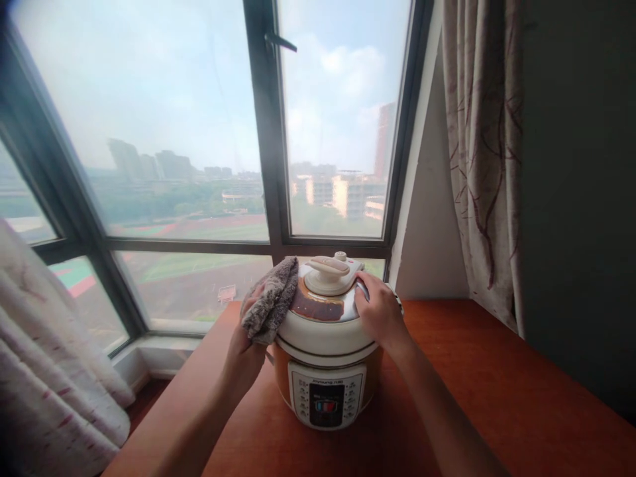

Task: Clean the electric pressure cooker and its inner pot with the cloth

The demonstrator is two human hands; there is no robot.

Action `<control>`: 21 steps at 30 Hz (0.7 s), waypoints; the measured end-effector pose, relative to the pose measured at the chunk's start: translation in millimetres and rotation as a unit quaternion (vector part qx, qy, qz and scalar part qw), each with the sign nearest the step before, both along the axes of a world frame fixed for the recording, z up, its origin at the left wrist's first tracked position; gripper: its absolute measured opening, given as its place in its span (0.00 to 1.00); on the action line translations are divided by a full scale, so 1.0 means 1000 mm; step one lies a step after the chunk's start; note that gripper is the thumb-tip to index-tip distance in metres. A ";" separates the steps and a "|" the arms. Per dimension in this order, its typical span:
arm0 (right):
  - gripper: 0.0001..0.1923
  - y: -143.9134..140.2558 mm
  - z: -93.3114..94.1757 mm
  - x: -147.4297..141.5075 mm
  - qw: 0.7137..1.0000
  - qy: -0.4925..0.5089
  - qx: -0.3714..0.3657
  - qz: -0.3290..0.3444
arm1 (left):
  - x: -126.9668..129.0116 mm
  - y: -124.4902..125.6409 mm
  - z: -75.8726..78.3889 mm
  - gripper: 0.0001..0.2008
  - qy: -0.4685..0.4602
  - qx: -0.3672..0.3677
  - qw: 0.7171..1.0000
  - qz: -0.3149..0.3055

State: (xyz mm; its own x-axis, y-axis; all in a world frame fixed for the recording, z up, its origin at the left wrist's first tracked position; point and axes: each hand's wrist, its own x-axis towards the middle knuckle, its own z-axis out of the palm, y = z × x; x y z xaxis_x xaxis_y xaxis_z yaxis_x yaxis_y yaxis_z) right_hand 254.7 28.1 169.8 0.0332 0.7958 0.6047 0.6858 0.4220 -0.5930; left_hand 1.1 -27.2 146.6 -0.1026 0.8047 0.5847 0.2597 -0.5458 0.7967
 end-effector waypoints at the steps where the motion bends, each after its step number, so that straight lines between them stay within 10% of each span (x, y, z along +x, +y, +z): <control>1: 0.21 0.000 0.000 0.000 1.000 0.000 0.003 0.002 | 0.006 -0.008 -0.006 0.15 0.047 0.057 0.997 0.012; 10: 0.20 -0.001 0.000 0.000 1.000 0.000 0.004 0.002 | 0.039 -0.048 -0.054 0.19 0.300 0.225 0.926 0.053; 21: 0.20 -0.002 0.002 0.000 1.000 0.002 0.005 0.006 | -0.012 0.026 -0.006 0.27 0.163 0.138 0.976 0.042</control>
